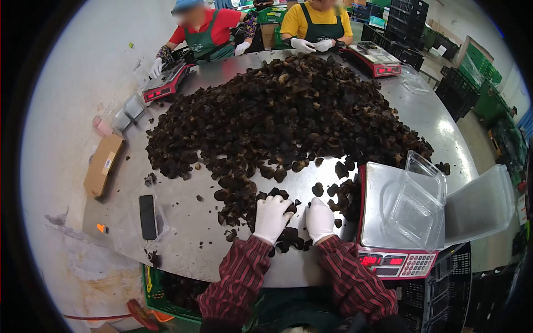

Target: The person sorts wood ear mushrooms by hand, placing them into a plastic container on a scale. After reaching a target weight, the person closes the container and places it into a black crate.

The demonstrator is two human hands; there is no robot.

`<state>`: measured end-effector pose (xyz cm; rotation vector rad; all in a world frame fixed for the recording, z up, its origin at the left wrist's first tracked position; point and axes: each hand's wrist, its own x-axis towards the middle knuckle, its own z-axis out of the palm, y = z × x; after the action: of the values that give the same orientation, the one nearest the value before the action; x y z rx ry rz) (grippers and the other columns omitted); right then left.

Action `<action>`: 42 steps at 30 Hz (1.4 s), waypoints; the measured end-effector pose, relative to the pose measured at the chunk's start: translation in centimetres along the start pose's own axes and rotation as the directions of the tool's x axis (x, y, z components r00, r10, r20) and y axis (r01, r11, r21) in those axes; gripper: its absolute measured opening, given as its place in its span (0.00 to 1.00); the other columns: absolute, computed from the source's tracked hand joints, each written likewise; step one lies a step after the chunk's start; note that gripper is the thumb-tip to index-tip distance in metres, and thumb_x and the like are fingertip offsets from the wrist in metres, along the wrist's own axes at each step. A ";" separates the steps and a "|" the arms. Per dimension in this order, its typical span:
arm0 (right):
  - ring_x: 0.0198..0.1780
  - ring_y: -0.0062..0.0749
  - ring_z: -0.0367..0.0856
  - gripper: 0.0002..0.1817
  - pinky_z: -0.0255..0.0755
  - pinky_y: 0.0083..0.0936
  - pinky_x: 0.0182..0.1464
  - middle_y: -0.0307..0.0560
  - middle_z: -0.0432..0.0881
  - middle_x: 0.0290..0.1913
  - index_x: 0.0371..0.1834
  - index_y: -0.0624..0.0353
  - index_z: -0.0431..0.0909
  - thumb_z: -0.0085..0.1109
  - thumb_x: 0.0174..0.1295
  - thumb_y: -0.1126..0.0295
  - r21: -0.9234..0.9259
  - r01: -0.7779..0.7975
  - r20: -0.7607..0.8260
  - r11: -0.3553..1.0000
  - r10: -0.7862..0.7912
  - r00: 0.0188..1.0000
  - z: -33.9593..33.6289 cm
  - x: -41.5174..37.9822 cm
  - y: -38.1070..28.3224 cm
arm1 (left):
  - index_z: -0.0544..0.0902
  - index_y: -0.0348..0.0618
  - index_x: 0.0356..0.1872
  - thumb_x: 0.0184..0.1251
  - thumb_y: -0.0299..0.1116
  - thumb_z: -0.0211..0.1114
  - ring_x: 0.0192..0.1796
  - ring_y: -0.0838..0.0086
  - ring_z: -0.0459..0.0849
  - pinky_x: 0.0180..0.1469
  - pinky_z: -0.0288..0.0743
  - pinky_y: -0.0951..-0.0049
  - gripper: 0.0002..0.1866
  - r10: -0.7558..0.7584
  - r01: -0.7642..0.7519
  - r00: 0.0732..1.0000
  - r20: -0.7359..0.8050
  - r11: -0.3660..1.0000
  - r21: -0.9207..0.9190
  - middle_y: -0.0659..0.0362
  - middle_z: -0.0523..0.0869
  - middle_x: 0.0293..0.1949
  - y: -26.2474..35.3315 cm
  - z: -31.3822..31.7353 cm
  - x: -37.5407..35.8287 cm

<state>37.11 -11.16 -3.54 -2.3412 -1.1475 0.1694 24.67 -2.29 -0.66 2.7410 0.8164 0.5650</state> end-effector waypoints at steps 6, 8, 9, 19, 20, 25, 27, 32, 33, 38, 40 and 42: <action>0.37 0.54 0.83 0.13 0.75 0.44 0.39 0.60 0.82 0.33 0.46 0.65 0.78 0.57 0.61 0.70 0.083 0.035 -0.014 0.996 -0.034 0.999 -4.1 -3.0 -0.3 | 0.85 0.47 0.30 0.53 0.33 0.68 0.40 0.62 0.79 0.42 0.70 0.61 0.04 -0.003 -0.008 0.996 -0.086 0.991 -0.130 0.59 0.82 0.32 -1.4 -1.2 0.9; 0.35 0.54 0.82 0.07 0.75 0.44 0.38 0.59 0.82 0.32 0.42 0.59 0.77 0.56 0.62 0.71 0.092 0.084 0.088 0.992 -0.092 0.992 -4.1 -4.6 0.3 | 0.85 0.45 0.32 0.53 0.30 0.69 0.44 0.62 0.79 0.48 0.71 0.61 0.05 -0.101 0.078 0.993 -0.068 0.956 -0.282 0.59 0.82 0.37 -1.3 -3.4 -0.6; 0.35 0.54 0.82 0.07 0.75 0.44 0.38 0.59 0.82 0.32 0.42 0.59 0.77 0.56 0.62 0.71 0.096 0.085 0.093 0.992 -0.093 0.991 -4.2 -5.7 0.5 | 0.84 0.46 0.33 0.54 0.31 0.68 0.47 0.61 0.79 0.50 0.71 0.61 0.05 -0.128 0.096 0.989 -0.072 0.936 -0.339 0.59 0.83 0.39 -1.3 -3.9 -1.8; 0.32 0.51 0.80 0.08 0.73 0.43 0.35 0.54 0.78 0.28 0.33 0.61 0.73 0.61 0.58 0.69 0.098 0.281 0.127 0.955 -0.292 0.948 -1.9 -9.9 2.3 | 0.81 0.59 0.54 0.52 0.44 0.72 0.57 0.56 0.73 0.58 0.66 0.52 0.24 0.064 -0.063 0.998 -0.022 0.998 0.031 0.55 0.74 0.60 2.2 -0.1 -9.6; 0.31 0.50 0.81 0.09 0.74 0.43 0.34 0.53 0.79 0.28 0.33 0.60 0.73 0.62 0.59 0.67 0.041 0.238 0.111 0.971 -0.241 0.964 -1.7 -10.3 2.5 | 0.82 0.57 0.50 0.52 0.39 0.71 0.50 0.60 0.77 0.52 0.71 0.57 0.21 0.027 -0.025 0.997 -0.071 0.999 0.034 0.56 0.76 0.56 2.2 0.3 -10.0; 0.30 0.48 0.81 0.13 0.75 0.41 0.34 0.54 0.79 0.28 0.40 0.61 0.77 0.63 0.60 0.64 0.023 0.148 0.031 0.989 -0.149 0.988 -6.1 -10.4 0.6 | 0.83 0.51 0.44 0.52 0.29 0.69 0.40 0.63 0.80 0.40 0.76 0.67 0.15 0.060 -0.059 0.981 -0.183 0.998 0.010 0.56 0.80 0.49 1.1 1.0 -9.4; 0.28 0.47 0.80 0.18 0.75 0.39 0.35 0.54 0.78 0.28 0.51 0.62 0.78 0.63 0.60 0.66 0.023 0.155 -0.071 0.988 -0.153 0.986 -13.2 -9.9 -0.4 | 0.84 0.48 0.42 0.52 0.26 0.68 0.39 0.63 0.81 0.40 0.77 0.69 0.14 0.024 -0.034 0.975 -0.220 0.998 -0.045 0.55 0.82 0.46 0.3 1.0 -8.4; 0.36 0.32 0.83 0.17 0.77 0.31 0.34 0.54 0.81 0.42 0.55 0.69 0.75 0.54 0.70 0.67 -0.153 -0.101 -0.616 0.983 -0.015 0.787 -26.1 -8.9 14.1 | 0.84 0.35 0.42 0.59 0.24 0.67 0.42 0.79 0.82 0.47 0.76 0.77 0.10 -0.599 0.394 0.797 0.072 0.426 -0.815 0.59 0.86 0.40 -0.8 -0.7 -6.6; 0.33 0.29 0.82 0.18 0.76 0.30 0.32 0.51 0.82 0.41 0.54 0.69 0.75 0.55 0.70 0.64 -0.513 -0.239 -0.570 0.824 -0.120 0.813 -27.8 -9.5 16.7 | 0.84 0.34 0.43 0.60 0.25 0.67 0.41 0.81 0.81 0.47 0.76 0.78 0.11 -0.625 0.393 0.769 0.132 0.300 -0.869 0.60 0.86 0.40 -0.7 -1.2 -6.1; 0.20 0.17 0.72 0.17 0.65 0.20 0.23 0.39 0.78 0.24 0.47 0.68 0.78 0.60 0.67 0.62 0.408 -0.474 -0.071 0.780 0.545 0.836 -27.2 -9.2 19.6 | 0.83 0.37 0.46 0.62 0.23 0.65 0.40 0.81 0.81 0.45 0.76 0.78 0.11 -0.341 0.320 0.914 0.220 0.272 -0.908 0.61 0.86 0.41 7.4 -5.1 0.1; 0.18 0.14 0.69 0.13 0.61 0.17 0.20 0.37 0.76 0.23 0.44 0.67 0.79 0.58 0.67 0.67 0.468 -0.412 -0.085 0.782 0.504 0.860 -26.1 -9.1 19.3 | 0.83 0.40 0.47 0.59 0.21 0.65 0.41 0.75 0.83 0.45 0.77 0.76 0.14 -0.067 -0.011 0.996 -0.051 0.504 -0.864 0.60 0.85 0.46 11.7 -5.5 3.0; 0.14 0.15 0.68 0.13 0.58 0.17 0.16 0.37 0.76 0.21 0.43 0.68 0.80 0.58 0.67 0.67 0.536 -0.422 -0.098 0.731 0.550 0.829 -25.3 -9.3 17.9 | 0.82 0.44 0.47 0.56 0.23 0.66 0.45 0.68 0.83 0.47 0.78 0.71 0.16 0.252 -0.394 0.919 -0.304 0.642 -0.658 0.58 0.82 0.49 15.6 -5.0 5.3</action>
<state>52.11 -37.37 7.98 -2.0589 -0.2755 0.3040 34.06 -11.59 10.38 2.1021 0.0506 0.9793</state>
